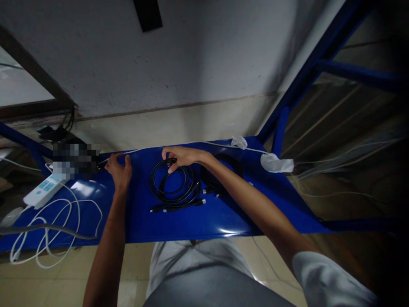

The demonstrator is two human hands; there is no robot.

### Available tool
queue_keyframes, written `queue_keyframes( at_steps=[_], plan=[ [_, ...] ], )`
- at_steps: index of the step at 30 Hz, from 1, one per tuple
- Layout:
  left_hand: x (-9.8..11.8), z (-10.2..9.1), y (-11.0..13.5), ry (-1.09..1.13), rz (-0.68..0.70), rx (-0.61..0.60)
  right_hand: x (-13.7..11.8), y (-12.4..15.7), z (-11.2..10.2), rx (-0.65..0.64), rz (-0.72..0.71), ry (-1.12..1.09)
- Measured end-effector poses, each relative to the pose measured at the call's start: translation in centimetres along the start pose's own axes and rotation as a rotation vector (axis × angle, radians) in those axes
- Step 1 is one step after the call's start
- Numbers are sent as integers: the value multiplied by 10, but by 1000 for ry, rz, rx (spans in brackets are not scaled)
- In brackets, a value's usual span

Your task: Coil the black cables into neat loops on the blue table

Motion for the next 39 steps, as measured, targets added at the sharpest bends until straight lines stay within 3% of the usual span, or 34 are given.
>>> queue_keyframes(
  at_steps=[3, 12, 15, 21, 26, 30, 34, 39],
  plan=[
    [16, 0, 5, 36, 43, 78, -1, 1, 1, -11, 9, 1],
    [70, 8, 20, 145, 222, 34, -7, 3, -1, 20, -26, 69],
    [85, 13, 25, 177, 233, -39, -2, 1, 0, 22, -37, -7],
    [117, 29, 38, 321, 308, -321, 7, -4, 2, 35, -43, -95],
    [121, 37, 41, 484, 224, -502, 12, -6, 3, 23, -78, -89],
    [119, 45, 43, 522, 235, -622, 22, -8, 3, 16, -75, -85],
    [114, 53, 44, 490, 239, -622, 34, -10, 6, 6, -77, -98],
    [123, 53, 47, 350, 354, -557, 47, -12, 10, -2, -84, -102]
  ],
)
Point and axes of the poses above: each hand's wrist, its own y-axis away from the middle knuckle, its own z-axis out of the palm, x = y × z, the point moved 7 cm from there along -y, towards the middle knuckle, and after that the axes turned 10 degrees about -x, right-handed, at the moved point
